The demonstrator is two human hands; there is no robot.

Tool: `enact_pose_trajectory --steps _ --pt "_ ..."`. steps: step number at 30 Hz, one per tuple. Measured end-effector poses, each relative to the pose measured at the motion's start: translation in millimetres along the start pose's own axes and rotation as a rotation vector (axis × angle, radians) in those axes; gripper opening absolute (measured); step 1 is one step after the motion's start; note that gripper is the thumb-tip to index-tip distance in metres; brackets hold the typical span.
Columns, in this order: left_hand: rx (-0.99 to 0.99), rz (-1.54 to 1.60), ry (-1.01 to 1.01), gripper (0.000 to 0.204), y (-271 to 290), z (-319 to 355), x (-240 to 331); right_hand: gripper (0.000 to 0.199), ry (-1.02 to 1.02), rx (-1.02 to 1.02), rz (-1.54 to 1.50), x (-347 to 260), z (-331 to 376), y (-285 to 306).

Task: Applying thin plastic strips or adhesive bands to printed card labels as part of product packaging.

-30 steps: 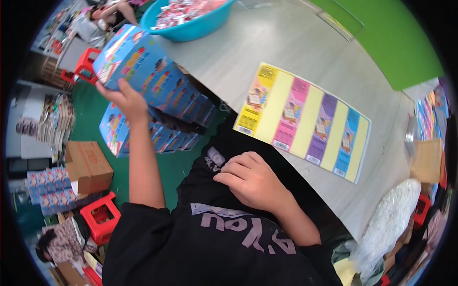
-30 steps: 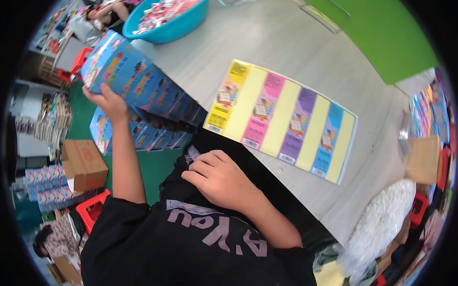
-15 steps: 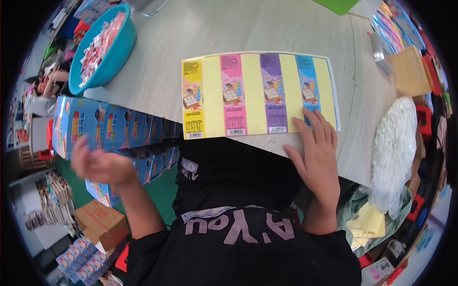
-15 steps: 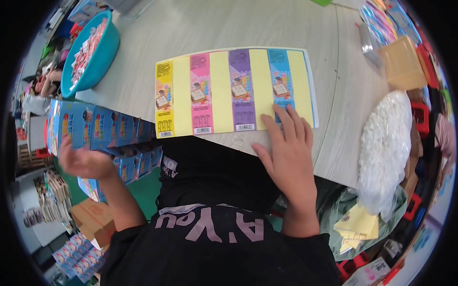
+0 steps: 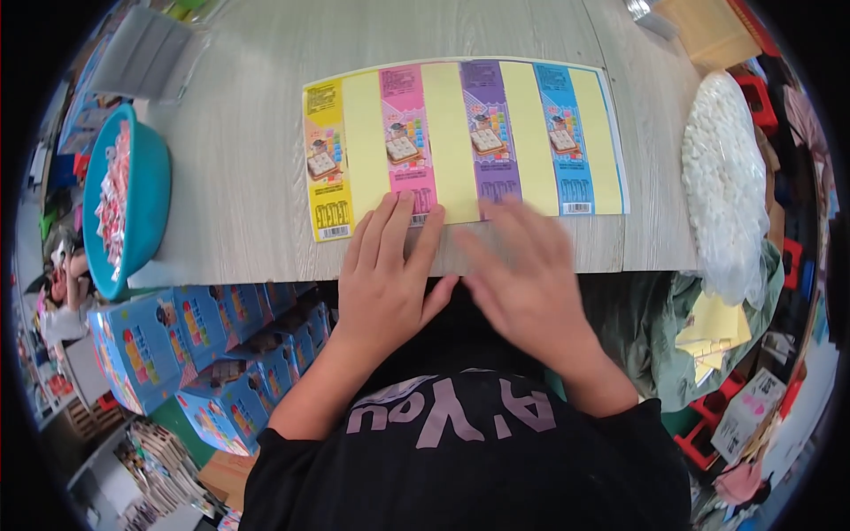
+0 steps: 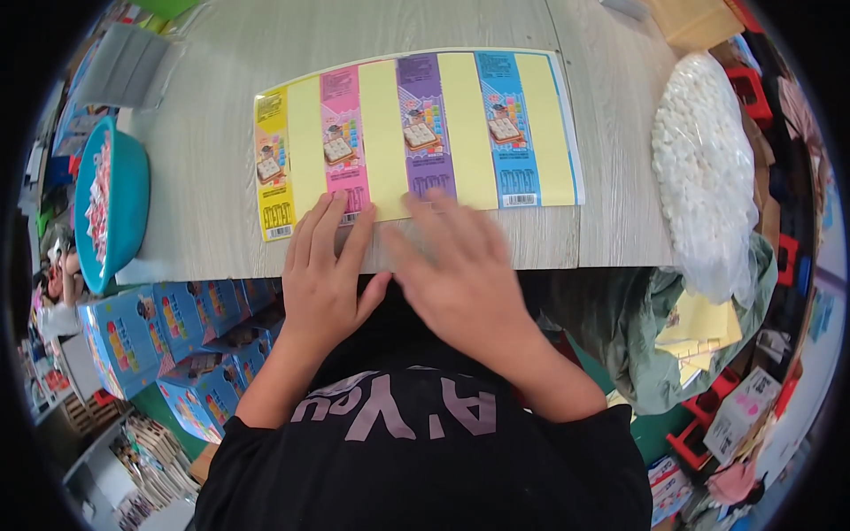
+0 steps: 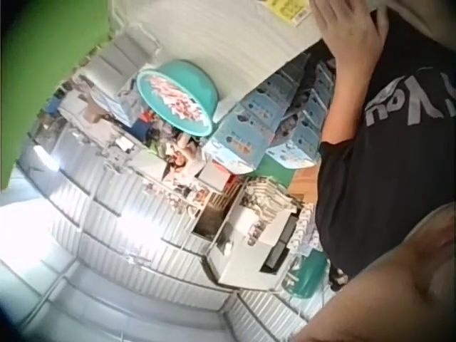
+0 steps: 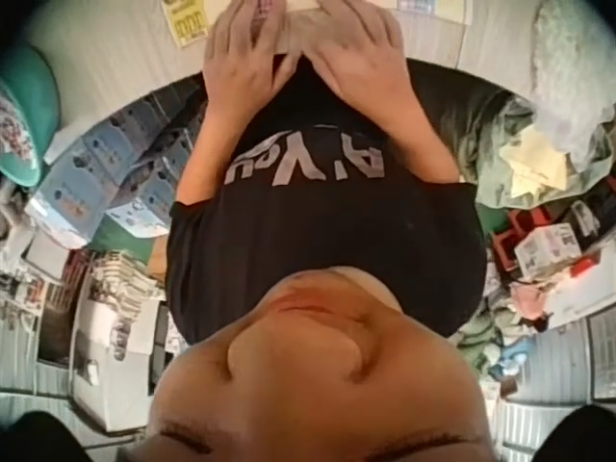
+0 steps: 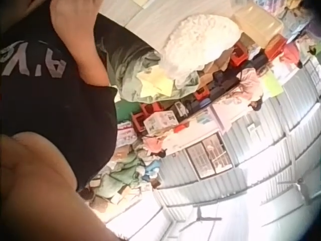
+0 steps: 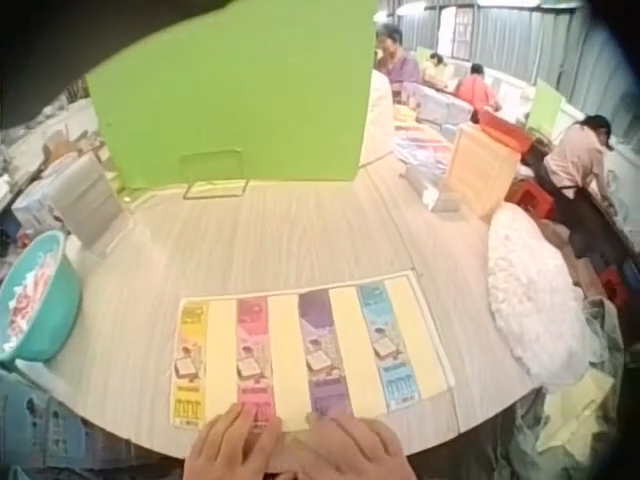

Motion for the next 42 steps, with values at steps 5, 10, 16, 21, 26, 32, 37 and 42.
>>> enact_pose_trajectory --steps 5,10,16,21,26,32,37,42 --pt "-0.027 0.048 -0.029 0.074 -0.1 8.4 -4.9 0.061 0.039 -0.093 0.077 -12.2 -1.3 -17.8" --pt "-0.172 0.001 -0.009 0.077 7.1 8.3 -3.8 0.065 0.058 -0.085 0.166 -11.9 1.1 -22.3" --pt "-0.18 0.029 0.011 0.075 8.7 7.6 -4.3 0.071 0.042 -0.1 0.208 -2.5 3.3 -14.5" --pt "-0.191 0.081 0.023 0.074 11.2 6.7 -3.9 0.076 -0.052 -0.144 0.206 20.9 11.6 6.0" --pt "-0.208 0.057 0.033 0.073 13.5 6.3 -3.6 0.086 -0.183 -0.087 0.289 59.8 27.9 26.2" --pt "-0.227 0.041 0.024 0.074 17.6 6.7 -3.4 0.096 -0.32 -0.031 0.322 91.6 35.6 47.2" --pt "-0.246 0.058 0.022 0.073 27.1 2.4 -6.7 0.094 -0.324 0.017 0.266 90.8 30.2 45.6" --pt "-0.231 0.045 0.037 0.073 41.8 -14.9 2.3 0.087 -0.272 0.084 0.225 89.6 29.9 43.6"
Point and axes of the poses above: each hand's wrist, its own z-axis away from the middle knuckle, its own y-axis out of the back of the hand, x = y × z, the point moved 2 cm from there along -z, towards the middle knuckle, and after that the axes turned 13 degrees about -y, right-handed, at the moved point
